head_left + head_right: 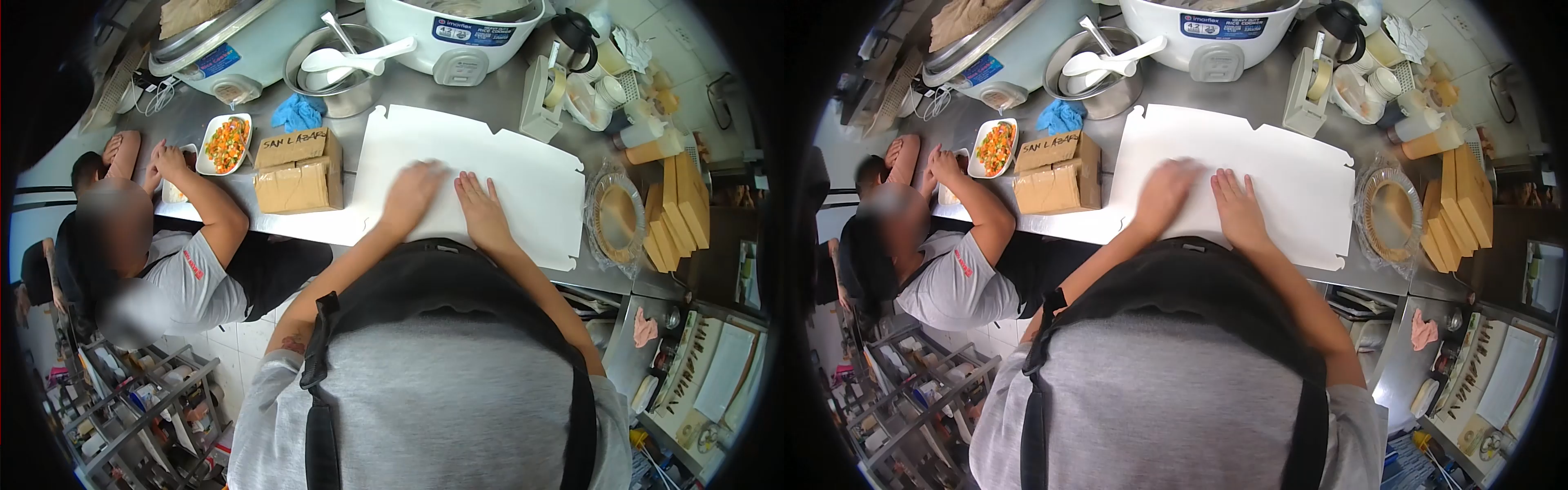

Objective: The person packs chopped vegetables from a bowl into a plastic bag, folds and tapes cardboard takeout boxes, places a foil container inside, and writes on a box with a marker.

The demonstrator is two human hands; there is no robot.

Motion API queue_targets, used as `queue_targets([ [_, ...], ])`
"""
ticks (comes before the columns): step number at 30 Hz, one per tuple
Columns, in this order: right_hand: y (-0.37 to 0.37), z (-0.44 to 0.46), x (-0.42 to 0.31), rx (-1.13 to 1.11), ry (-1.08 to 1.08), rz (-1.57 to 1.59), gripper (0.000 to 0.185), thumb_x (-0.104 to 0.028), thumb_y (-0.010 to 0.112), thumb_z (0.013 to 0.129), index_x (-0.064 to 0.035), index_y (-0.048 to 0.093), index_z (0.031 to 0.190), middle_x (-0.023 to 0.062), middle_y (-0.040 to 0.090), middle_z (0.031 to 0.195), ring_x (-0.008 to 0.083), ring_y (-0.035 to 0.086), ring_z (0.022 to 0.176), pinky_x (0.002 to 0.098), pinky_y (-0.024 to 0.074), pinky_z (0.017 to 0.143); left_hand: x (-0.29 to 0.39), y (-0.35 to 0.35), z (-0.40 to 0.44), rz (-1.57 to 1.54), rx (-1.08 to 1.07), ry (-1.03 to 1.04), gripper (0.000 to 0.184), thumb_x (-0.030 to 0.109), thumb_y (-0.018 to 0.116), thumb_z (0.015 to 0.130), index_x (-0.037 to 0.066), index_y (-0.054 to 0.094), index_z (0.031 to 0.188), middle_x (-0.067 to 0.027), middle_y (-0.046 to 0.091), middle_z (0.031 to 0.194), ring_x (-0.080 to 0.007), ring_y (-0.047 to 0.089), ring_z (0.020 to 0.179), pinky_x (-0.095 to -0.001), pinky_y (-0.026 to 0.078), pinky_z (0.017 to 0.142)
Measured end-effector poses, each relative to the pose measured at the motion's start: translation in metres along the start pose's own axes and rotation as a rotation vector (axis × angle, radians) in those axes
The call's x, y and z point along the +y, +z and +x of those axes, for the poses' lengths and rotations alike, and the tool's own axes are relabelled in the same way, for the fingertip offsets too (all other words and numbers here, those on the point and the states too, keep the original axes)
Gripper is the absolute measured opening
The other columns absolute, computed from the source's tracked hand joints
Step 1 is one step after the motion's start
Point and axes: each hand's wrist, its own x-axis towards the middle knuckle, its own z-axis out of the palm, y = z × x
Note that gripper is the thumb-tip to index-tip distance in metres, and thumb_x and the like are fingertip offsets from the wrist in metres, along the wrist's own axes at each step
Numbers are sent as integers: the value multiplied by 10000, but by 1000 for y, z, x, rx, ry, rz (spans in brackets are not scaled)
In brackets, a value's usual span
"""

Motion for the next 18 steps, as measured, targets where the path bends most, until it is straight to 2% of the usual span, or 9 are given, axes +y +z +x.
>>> queue_targets([
  [1, 3, 2, -1, 6, 19, 15, 489, -78, 369, 900, 34, 380, 1376, 176, 354, 1463, 301, 290, 1385, 520, 162, 1137, 7, 8, -5, -129, -193, 83, 499, 112, 618, 789, 58, 517, 1276, -168, 512, 1292, -319, 465, 1231, -403, 354, 1058],
  [3, 5, 3, -5, 12, 57, 49, 474, -93, 373, 903, 50, 403, 1354, 191, 360, 1455, 314, 293, 1382, 525, 158, 1136, 25, 16, -10, -310, -282, 29, 554, 213, 575, 856, -8, 427, 1341, -177, 461, 1356, -316, 407, 1294, -407, 338, 1069],
  [6, 0, 3, -8, -25, 52, -30, 456, -108, 383, 903, 55, 440, 1325, 199, 376, 1443, 317, 311, 1372, 524, 182, 1127, 18, -1, -13, -146, -334, 109, 630, 303, 562, 889, -37, 361, 1381, -187, 388, 1428, -310, 338, 1352, -403, 307, 1092],
  [9, -4, 8, -7, -46, 67, -28, 455, -126, 402, 902, 66, 446, 1312, 203, 370, 1446, 316, 336, 1354, 537, 222, 1105, 14, -17, -23, -54, -339, -9, 671, 324, 592, 881, -58, 352, 1378, -207, 371, 1432, -323, 344, 1346, -404, 305, 1091],
  [12, -8, 13, 2, -21, 32, -22, 437, -130, 449, 876, 28, 511, 1279, 204, 488, 1353, 310, 454, 1264, 514, 322, 1053, 9, -29, -29, -25, -342, -177, 652, 310, 603, 874, -6, 366, 1393, -156, 364, 1458, -304, 320, 1368, -433, 272, 1102],
  [15, -32, 46, 54, -385, 98, 501, 418, -154, 518, 846, -25, 579, 1238, 197, 604, 1208, 300, 585, 1107, 462, 414, 981, 8, -35, -31, 21, -371, -266, 624, 275, 610, 869, 47, 381, 1403, -102, 363, 1473, -284, 313, 1377, -473, 243, 1106],
  [16, -20, 60, 92, -272, 44, 862, 387, -188, 575, 834, -65, 625, 1198, 157, 672, 1081, 245, 667, 915, 380, 504, 840, 8, -36, -29, 2, -376, -267, 584, 297, 570, 893, 42, 398, 1389, -101, 354, 1476, -279, 313, 1369, -515, 205, 1112],
  [17, -62, 72, 111, -348, 302, 1237, 411, -213, 600, 860, -58, 591, 1240, 108, 682, 1050, 165, 669, 846, 306, 519, 738, 8, -37, -27, 18, -391, -267, 576, 295, 573, 891, 63, 404, 1390, -98, 348, 1479, -281, 308, 1372, -531, 196, 1108],
  [18, -80, 84, 136, -48, 310, 1495, 412, -200, 582, 878, -53, 566, 1263, 57, 693, 966, 107, 649, 791, 252, 502, 656, 9, -39, -25, 32, -410, -272, 569, 293, 576, 889, 84, 409, 1391, -95, 342, 1483, -284, 303, 1374, -547, 188, 1105],
])
